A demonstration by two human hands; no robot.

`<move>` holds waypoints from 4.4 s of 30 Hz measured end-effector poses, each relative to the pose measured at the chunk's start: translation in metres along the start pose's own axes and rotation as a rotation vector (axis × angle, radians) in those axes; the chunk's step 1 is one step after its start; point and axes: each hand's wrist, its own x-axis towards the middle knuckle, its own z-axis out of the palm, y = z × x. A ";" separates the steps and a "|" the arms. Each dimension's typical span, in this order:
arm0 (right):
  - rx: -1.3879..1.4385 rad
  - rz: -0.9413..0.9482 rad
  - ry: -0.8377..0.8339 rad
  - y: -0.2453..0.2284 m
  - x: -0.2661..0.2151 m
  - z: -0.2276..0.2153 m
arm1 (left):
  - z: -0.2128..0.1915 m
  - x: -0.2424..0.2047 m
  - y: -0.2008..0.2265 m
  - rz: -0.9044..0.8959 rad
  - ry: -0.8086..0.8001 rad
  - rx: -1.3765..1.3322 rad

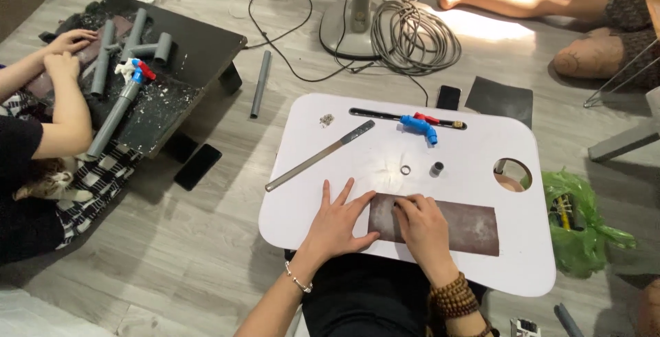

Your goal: The person is sanding a small metal ring by rubbing it against a piece of sandpaper on a portable desk.

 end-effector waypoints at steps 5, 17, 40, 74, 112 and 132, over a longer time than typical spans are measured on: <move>0.014 -0.039 -0.163 -0.015 0.000 -0.001 | -0.001 -0.003 -0.001 -0.035 -0.075 0.027; 0.128 -0.049 -0.020 -0.011 0.001 0.003 | -0.001 -0.002 0.002 0.005 0.039 -0.015; 0.060 0.040 -0.095 0.006 -0.013 -0.006 | -0.002 -0.001 0.004 -0.024 -0.009 -0.039; 0.170 0.056 -0.037 0.000 0.002 0.013 | -0.005 0.000 0.005 -0.029 -0.043 -0.065; 0.115 0.024 -0.060 -0.001 -0.017 0.000 | -0.004 -0.001 0.003 -0.017 -0.042 -0.047; 0.120 -0.032 0.016 -0.009 0.005 0.009 | 0.002 0.001 0.001 -0.005 -0.029 -0.022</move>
